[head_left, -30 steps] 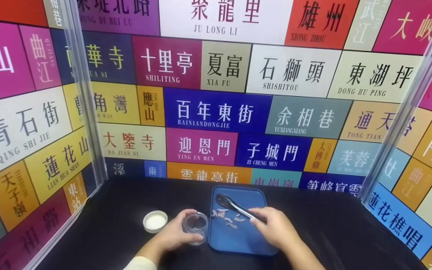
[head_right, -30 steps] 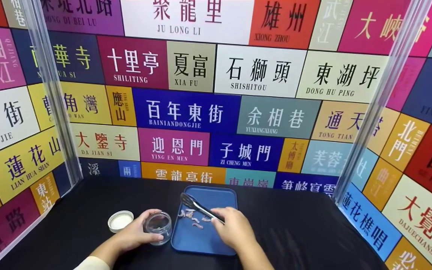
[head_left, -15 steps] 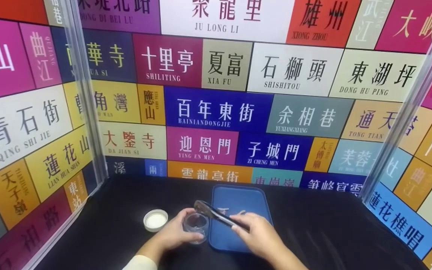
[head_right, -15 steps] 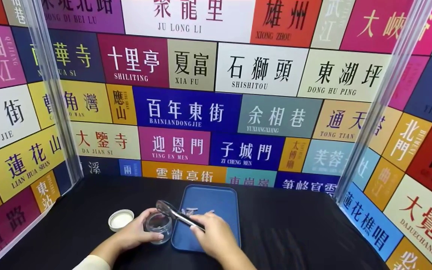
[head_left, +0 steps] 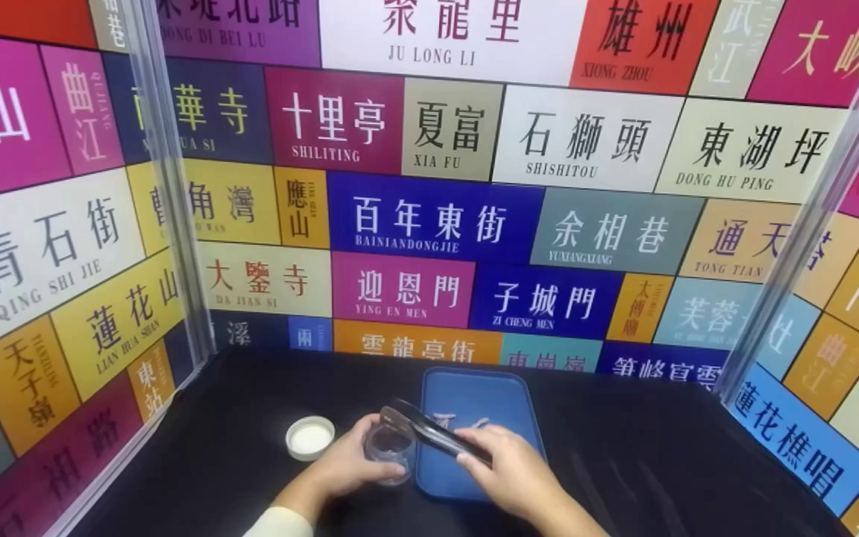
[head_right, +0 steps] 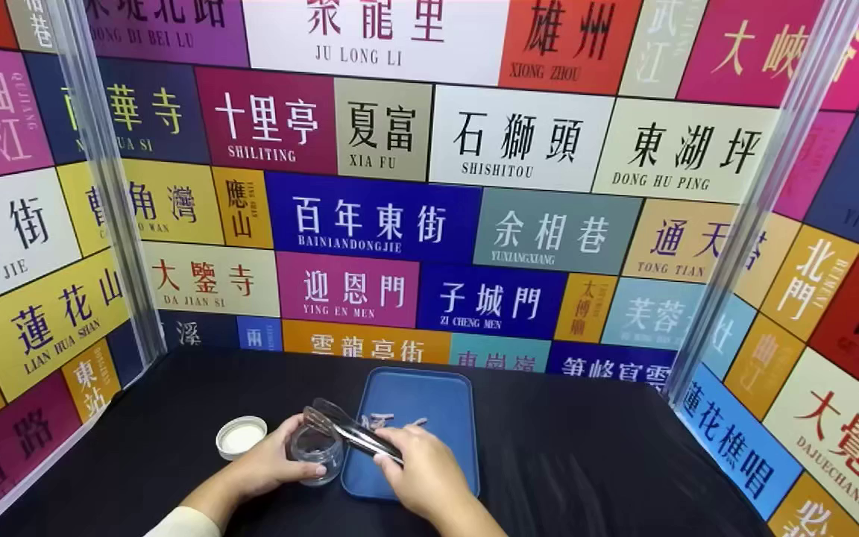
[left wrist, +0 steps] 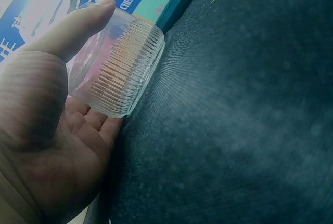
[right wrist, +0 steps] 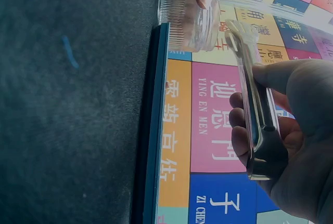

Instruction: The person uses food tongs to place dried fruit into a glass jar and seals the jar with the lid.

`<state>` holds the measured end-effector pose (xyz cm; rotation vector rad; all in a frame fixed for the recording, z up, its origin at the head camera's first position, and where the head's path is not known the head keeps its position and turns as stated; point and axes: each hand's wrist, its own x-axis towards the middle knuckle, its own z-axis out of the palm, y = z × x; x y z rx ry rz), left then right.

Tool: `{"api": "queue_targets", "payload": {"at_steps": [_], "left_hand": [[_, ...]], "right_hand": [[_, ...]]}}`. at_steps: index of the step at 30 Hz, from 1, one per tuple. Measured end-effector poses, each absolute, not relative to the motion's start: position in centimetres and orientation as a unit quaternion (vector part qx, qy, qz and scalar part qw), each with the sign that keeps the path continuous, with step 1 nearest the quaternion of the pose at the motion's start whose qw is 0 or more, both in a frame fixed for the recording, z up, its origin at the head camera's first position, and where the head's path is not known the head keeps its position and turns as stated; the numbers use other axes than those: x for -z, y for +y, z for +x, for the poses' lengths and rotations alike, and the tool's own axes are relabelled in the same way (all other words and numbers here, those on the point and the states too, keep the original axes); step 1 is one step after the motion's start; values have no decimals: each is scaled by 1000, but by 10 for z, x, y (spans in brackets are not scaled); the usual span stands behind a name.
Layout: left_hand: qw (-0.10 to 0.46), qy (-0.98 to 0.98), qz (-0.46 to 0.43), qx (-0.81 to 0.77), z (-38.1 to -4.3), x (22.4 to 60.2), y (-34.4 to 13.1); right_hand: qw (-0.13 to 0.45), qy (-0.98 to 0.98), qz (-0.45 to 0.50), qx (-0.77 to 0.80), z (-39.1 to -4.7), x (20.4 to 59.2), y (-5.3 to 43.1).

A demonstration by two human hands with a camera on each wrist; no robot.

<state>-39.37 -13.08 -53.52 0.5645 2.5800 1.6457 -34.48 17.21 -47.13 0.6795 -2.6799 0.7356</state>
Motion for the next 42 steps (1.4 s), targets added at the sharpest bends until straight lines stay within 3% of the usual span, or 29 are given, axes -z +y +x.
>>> {"api": "queue_targets", "payload": {"at_steps": [24,42], "left_hand": [[8,828,193,-526,-393,534,-130],[3,830,194,-522,-394,535,-131]], "right_hand": [[203,-945,124,-226,-362,475,192],[131,-966,17,-224,-393,492,247]]}}
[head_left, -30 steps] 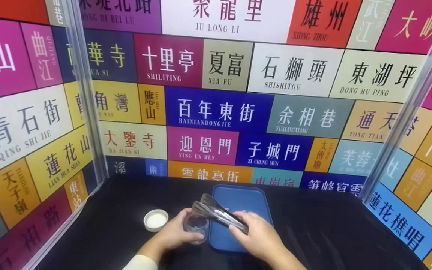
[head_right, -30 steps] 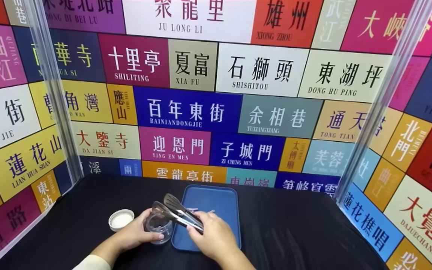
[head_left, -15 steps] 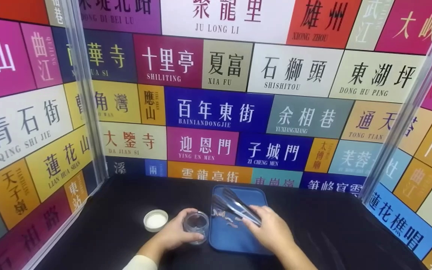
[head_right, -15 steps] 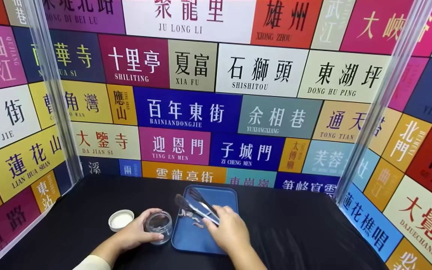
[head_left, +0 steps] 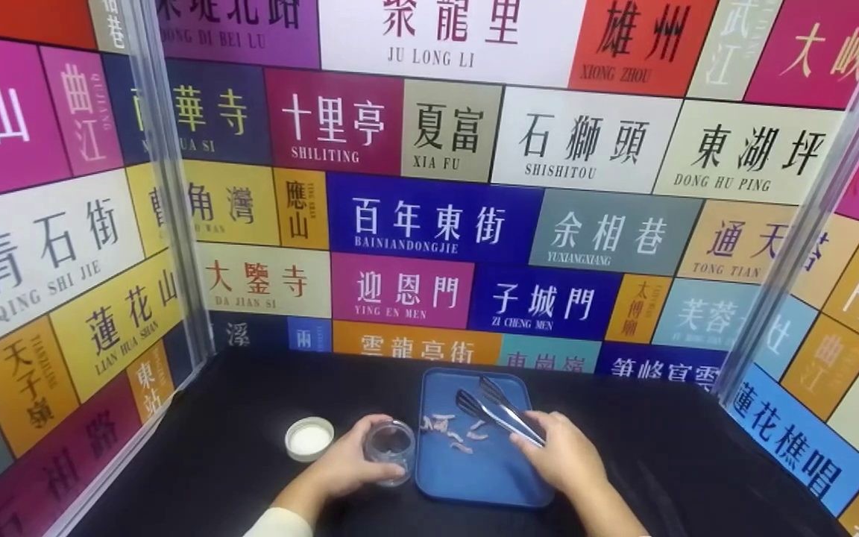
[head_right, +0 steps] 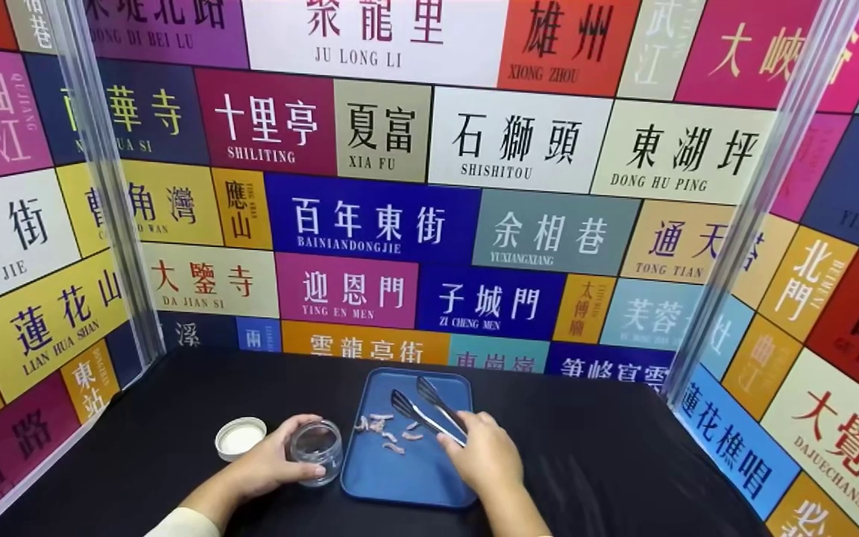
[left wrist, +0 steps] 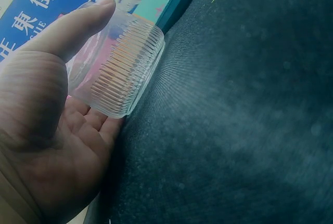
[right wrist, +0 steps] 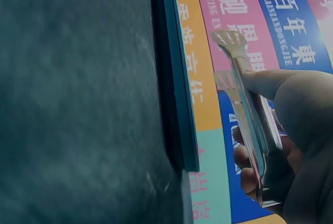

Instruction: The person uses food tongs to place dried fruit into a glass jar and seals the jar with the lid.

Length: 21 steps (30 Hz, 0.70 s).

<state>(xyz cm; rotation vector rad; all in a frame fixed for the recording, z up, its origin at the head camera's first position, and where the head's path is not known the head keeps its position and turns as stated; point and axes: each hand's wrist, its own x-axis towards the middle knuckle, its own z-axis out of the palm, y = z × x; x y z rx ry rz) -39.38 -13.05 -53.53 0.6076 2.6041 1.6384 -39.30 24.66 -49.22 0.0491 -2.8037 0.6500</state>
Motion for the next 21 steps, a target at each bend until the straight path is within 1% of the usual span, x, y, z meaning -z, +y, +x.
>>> {"api": "queue_targets", "payload": {"at_steps": [6,9,21], "left_hand": [[5,831,191,-522,-394,535,-131],[7,831,189,-523,-394,535,-131],[11,831,187,-524,-394,535,-131]], "right_hand": [[78,-970,0,-232,-398,495,263],[61,-971,-2,-232,-400,496,268],[52,-969,8,-242,-404,504,273]]}}
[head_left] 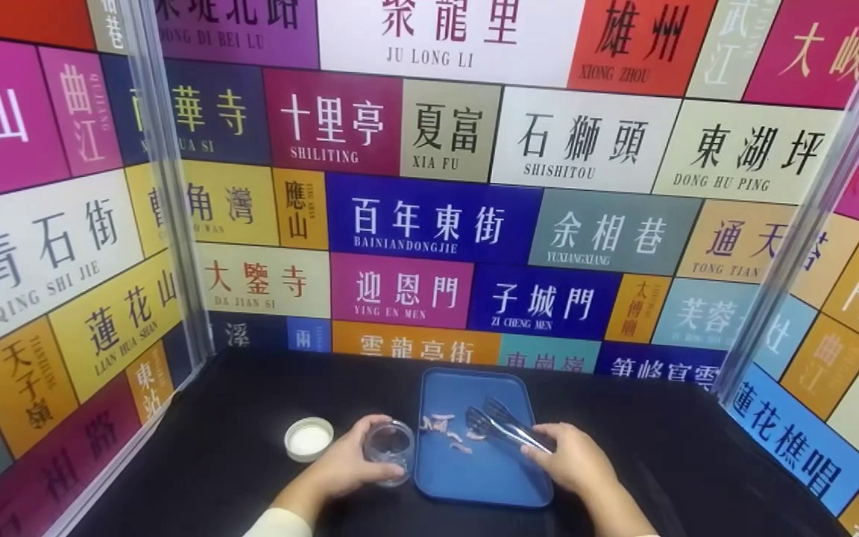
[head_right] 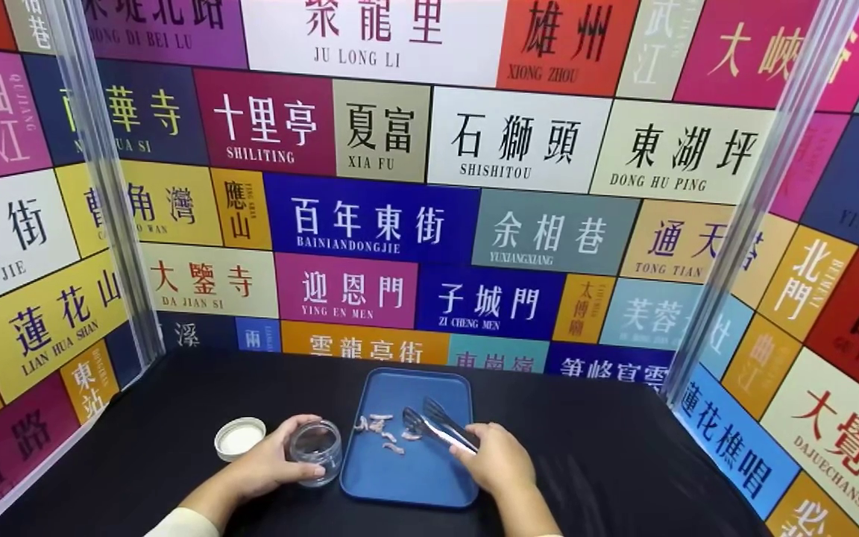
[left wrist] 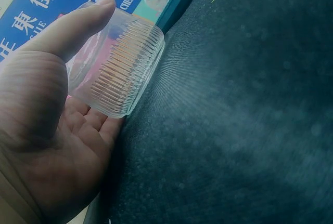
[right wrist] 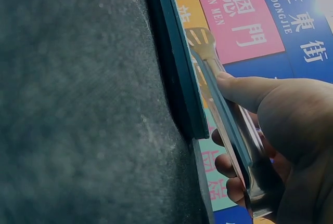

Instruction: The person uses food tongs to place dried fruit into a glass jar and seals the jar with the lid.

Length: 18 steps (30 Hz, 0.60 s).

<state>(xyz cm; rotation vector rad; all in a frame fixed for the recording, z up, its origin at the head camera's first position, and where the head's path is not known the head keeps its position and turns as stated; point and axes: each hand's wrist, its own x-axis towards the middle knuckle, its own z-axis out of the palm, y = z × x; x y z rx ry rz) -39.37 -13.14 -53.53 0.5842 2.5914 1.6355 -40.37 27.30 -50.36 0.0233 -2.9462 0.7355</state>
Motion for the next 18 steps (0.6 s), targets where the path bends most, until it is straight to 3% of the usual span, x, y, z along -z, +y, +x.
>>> {"api": "queue_targets", "payload": {"at_steps": [18], "left_hand": [[11,815,202,-544,-393,536,-130]], "right_hand": [[66,-968,1,-243,-402,501,271]]}}
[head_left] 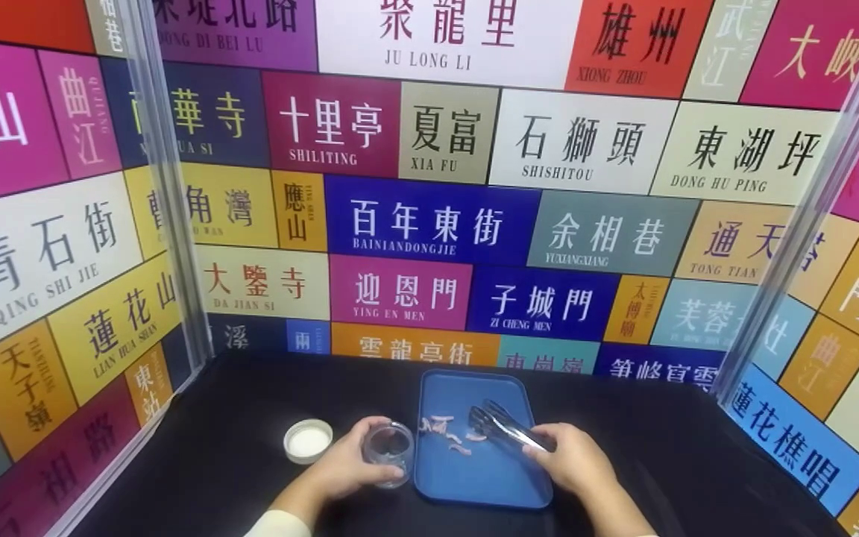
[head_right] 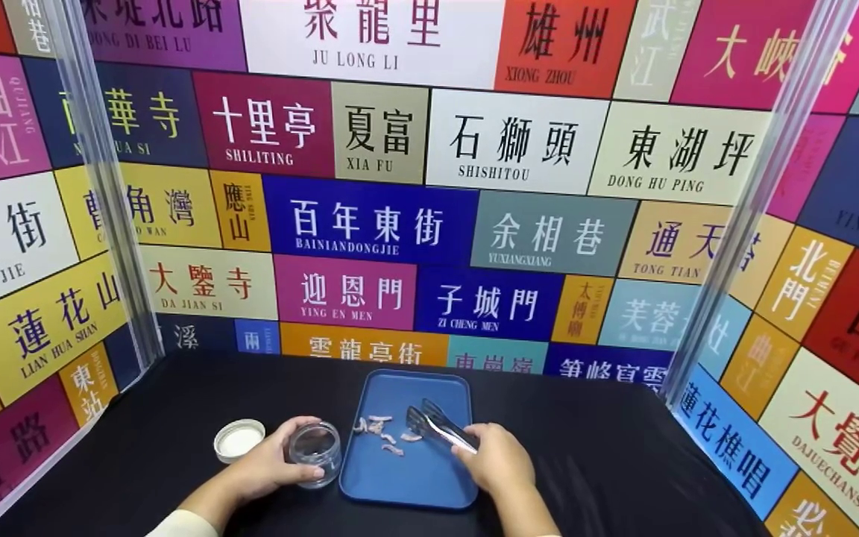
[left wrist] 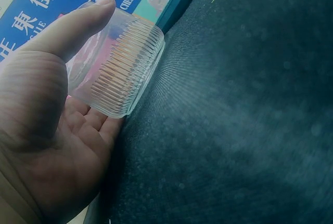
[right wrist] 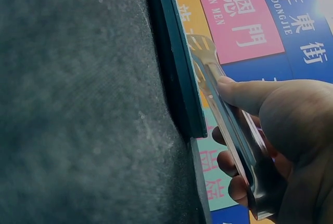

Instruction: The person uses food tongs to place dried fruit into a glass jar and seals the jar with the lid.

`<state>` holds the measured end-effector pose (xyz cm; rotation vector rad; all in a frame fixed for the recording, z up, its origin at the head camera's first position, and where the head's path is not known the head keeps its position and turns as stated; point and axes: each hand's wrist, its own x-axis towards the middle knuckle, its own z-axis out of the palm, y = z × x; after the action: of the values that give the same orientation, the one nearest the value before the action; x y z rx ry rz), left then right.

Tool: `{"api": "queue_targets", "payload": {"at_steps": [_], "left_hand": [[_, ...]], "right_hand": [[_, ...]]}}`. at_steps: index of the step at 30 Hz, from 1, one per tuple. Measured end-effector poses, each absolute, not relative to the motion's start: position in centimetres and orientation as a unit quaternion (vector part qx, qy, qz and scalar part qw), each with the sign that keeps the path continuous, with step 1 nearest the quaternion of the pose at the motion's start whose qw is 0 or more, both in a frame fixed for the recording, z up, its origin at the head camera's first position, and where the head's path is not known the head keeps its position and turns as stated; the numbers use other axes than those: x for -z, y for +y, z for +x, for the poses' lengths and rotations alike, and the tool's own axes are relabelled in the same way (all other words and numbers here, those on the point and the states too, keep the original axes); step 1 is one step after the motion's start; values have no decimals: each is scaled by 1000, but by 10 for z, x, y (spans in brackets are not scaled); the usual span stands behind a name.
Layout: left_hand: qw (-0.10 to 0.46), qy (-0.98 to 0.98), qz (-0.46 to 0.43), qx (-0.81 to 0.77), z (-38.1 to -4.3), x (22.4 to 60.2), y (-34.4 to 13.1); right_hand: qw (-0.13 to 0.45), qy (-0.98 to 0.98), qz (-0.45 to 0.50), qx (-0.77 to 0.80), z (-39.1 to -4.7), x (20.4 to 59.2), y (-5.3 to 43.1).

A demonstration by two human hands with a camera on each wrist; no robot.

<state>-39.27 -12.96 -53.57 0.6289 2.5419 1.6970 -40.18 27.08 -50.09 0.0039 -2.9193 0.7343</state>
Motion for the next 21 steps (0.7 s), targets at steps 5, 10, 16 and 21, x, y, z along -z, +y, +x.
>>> {"api": "queue_targets", "payload": {"at_steps": [5,10,16,21], "left_hand": [[12,809,205,-551,-393,536,-129],[11,813,206,-545,-393,536,-130],[10,819,203,-537,-393,536,-130],[8,820,202,-535,-394,536,-131]], "right_hand": [[70,-967,0,-244,-402,500,270],[67,-968,-7,-244,-402,499,270],[73,-966,-13,-249,-401,497,270],[82,-964,-6,-253,-400,495,269]]}}
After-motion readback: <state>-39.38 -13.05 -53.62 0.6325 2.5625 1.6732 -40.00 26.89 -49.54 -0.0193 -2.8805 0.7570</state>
